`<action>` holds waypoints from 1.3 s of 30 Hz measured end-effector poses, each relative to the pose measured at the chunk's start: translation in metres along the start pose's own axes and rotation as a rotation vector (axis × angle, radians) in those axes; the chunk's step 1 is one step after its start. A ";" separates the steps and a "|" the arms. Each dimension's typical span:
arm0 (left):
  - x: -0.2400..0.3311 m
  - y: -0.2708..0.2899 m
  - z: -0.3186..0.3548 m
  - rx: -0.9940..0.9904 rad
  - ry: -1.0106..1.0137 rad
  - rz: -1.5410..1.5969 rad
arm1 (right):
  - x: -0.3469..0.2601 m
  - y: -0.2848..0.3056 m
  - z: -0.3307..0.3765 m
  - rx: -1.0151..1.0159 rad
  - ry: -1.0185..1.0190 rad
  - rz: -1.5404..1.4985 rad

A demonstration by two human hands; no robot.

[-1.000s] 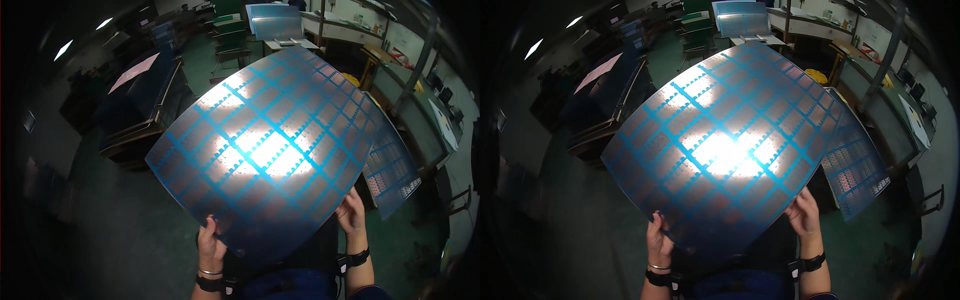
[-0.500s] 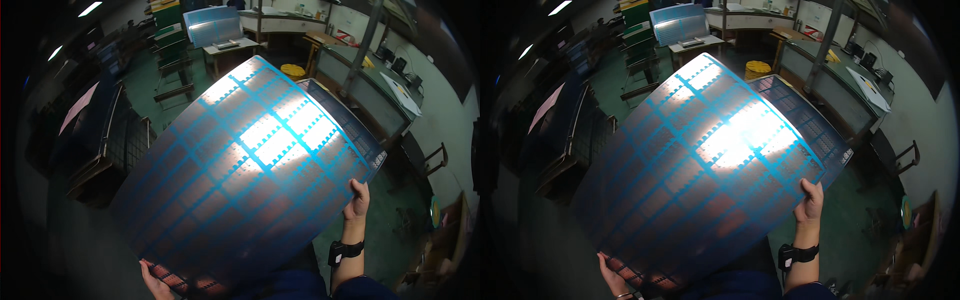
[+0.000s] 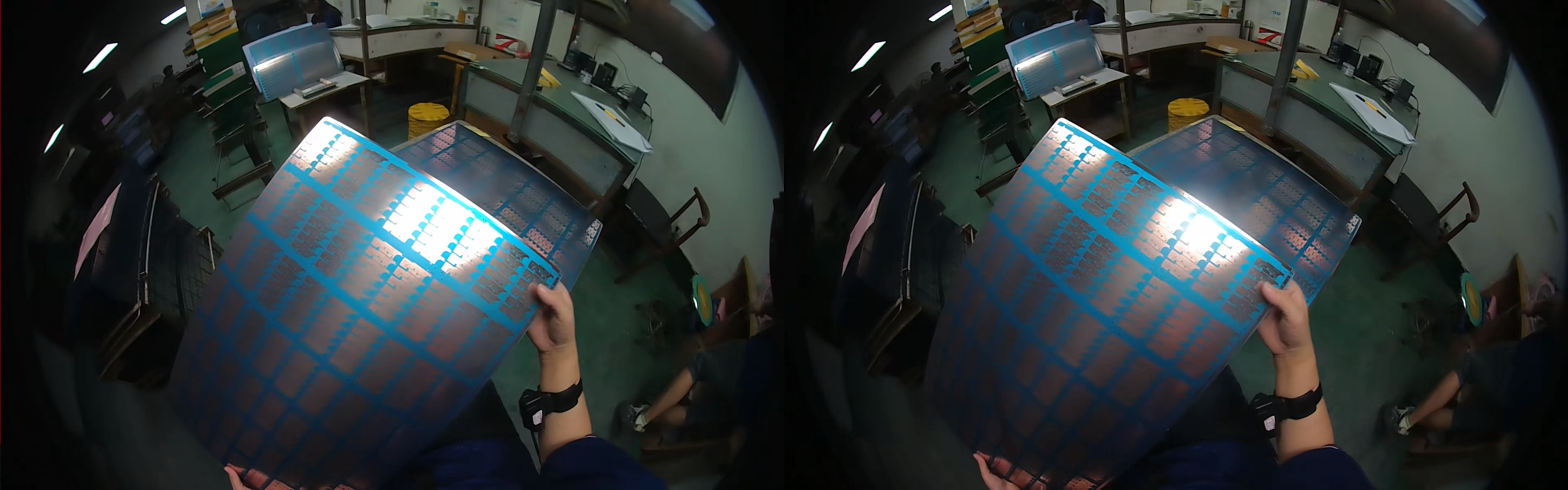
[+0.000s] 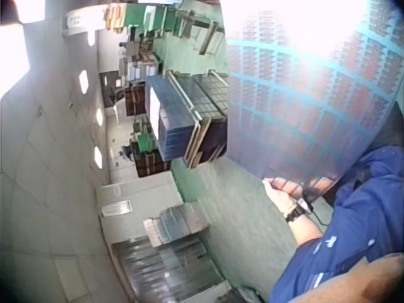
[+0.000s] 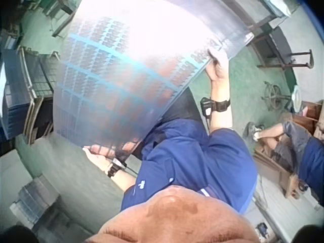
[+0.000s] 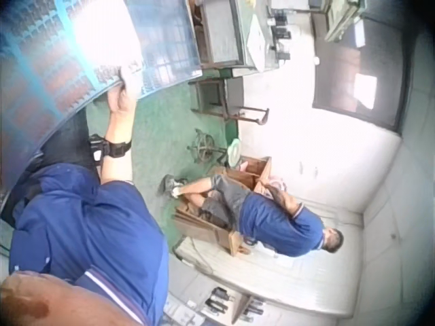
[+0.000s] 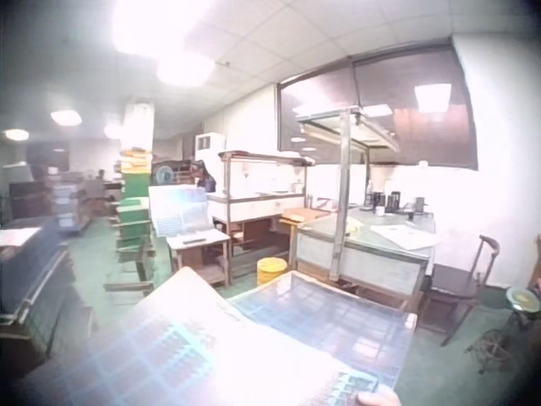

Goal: Inspecting and placing blue-coated etched metal sheets into a vertical drying rack.

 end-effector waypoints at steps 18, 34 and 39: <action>0.086 -0.028 0.005 -0.428 -0.766 0.249 | 0.000 0.039 -0.053 0.015 0.039 0.338; 0.035 -0.122 0.049 -0.578 0.195 0.473 | 0.058 0.159 -0.034 -0.165 -0.123 -0.012; 0.032 -0.129 0.053 -0.576 0.029 0.298 | 0.076 0.151 -0.004 -0.288 -0.169 -0.027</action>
Point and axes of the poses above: each hand's wrist, its own z-axis away from the middle knuckle, its own y-axis out of the back of the hand, x = y × z, the point moved 6 cm from there along -z, towards the middle knuckle, and after that the axes turned 2 degrees about z, right-handed, at the moved point
